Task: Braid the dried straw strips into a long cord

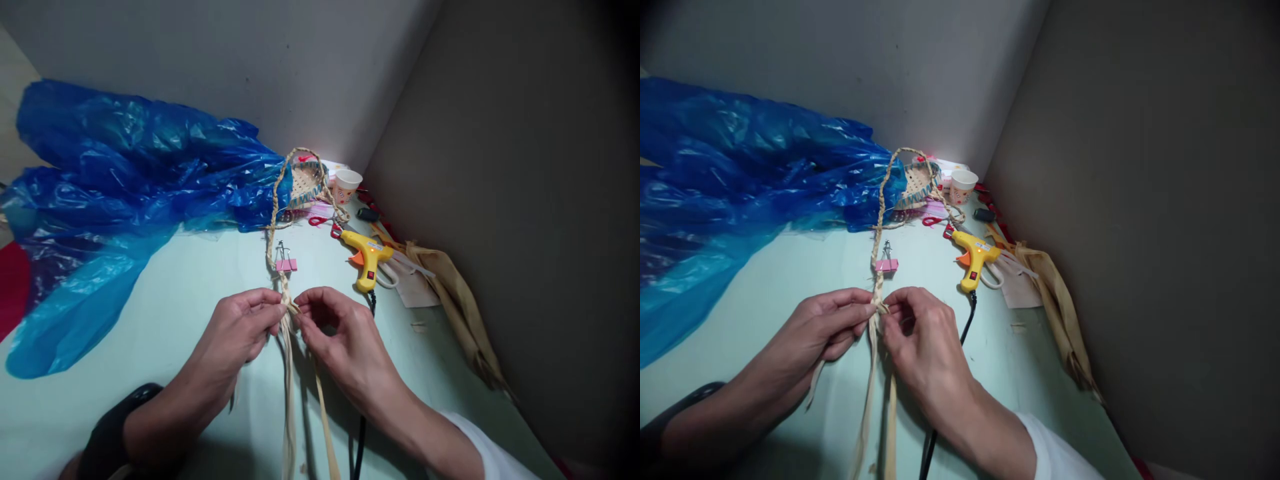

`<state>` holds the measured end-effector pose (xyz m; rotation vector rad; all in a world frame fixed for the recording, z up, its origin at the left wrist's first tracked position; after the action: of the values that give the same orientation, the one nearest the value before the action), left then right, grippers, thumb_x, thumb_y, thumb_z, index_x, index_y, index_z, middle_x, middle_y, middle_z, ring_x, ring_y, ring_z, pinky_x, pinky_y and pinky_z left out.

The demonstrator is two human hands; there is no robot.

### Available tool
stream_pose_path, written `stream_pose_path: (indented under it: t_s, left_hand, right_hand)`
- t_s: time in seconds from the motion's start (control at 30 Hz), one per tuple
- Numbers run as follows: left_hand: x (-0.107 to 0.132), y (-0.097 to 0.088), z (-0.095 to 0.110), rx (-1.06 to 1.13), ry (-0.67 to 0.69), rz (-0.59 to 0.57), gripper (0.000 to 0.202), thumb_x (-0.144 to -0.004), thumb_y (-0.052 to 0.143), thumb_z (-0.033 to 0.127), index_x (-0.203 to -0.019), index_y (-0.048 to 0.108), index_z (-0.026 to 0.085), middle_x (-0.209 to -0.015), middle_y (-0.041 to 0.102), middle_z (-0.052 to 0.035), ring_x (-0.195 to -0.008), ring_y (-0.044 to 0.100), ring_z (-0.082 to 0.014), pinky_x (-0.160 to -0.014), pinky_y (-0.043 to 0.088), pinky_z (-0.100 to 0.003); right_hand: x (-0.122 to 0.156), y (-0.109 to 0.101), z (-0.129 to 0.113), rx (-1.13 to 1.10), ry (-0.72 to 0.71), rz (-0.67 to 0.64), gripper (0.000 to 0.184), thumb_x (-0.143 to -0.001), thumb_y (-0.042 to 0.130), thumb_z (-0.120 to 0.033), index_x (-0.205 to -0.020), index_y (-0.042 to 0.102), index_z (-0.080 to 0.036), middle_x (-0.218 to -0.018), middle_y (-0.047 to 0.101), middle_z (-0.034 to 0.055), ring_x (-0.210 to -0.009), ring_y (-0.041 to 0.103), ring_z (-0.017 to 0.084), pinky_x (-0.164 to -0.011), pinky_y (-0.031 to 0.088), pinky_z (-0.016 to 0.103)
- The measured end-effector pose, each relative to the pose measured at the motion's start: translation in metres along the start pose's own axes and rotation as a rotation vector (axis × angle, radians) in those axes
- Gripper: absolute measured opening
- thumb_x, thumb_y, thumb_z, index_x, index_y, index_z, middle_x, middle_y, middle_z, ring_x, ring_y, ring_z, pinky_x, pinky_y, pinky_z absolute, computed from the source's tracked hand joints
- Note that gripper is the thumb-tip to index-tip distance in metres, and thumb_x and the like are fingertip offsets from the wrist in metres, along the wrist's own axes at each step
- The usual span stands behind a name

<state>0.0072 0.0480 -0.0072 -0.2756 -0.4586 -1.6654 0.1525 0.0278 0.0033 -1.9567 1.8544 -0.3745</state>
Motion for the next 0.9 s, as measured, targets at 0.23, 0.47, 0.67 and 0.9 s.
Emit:
stream_pose_path:
  t_s: [0.23,0.47,0.67,0.9]
  left_hand:
    - [0.001,0.0,0.002,0.006,-0.022,0.005,0.018,-0.07,0.067,0.024,-0.083,0.06,0.012,-0.05,0.045,0.0081,-0.036,0.023,0.0,-0.038,0.009,-0.018]
    - [0.0,0.0,-0.001,-0.027,-0.016,-0.031,0.018,-0.074,0.066,0.028,-0.082,0.059,0.014,-0.051,0.044,0.0084,-0.036,0.022,0.0002,-0.038,0.009,-0.018]
    - [0.0,0.0,-0.002,-0.045,0.006,-0.051,0.015,-0.075,0.064,0.027,-0.074,0.055,0.015,-0.052,0.045,0.0081,-0.036,0.022,0.0006,-0.038,0.009,-0.018]
    - [0.001,0.001,-0.001,-0.007,0.046,-0.073,0.017,-0.075,0.064,0.028,-0.073,0.054,0.015,-0.053,0.046,0.0081,-0.039,0.023,-0.0002,-0.039,0.009,-0.018]
  right_hand:
    - [0.001,-0.001,-0.001,0.009,0.005,-0.007,0.016,-0.082,0.058,-0.02,-0.095,0.068,-0.016,-0.081,0.068,0.0032,-0.07,0.061,0.014,-0.068,0.048,0.027]
    - [0.006,-0.002,-0.003,0.057,-0.027,0.001,0.017,-0.084,0.057,-0.018,-0.097,0.069,-0.017,-0.084,0.067,0.0034,-0.071,0.06,0.014,-0.066,0.047,0.027]
    - [0.011,-0.003,-0.006,0.185,-0.207,0.036,0.022,-0.085,0.053,-0.011,-0.099,0.068,-0.017,-0.082,0.063,0.0039,-0.073,0.057,0.014,-0.067,0.046,0.027]
    - [0.023,0.006,-0.006,0.565,-0.512,0.09,0.033,-0.085,0.046,-0.004,-0.112,0.066,-0.009,-0.094,0.063,0.0131,-0.08,0.055,0.021,-0.066,0.046,0.031]
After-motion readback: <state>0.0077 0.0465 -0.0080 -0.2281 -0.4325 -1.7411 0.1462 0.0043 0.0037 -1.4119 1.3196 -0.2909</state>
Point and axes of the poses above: each hand's wrist, its own x-axis away from the middle knuckle, its own y-axis out of the palm, z = x × y, the point moved 2 cm from there along -x, towards the middle knuckle
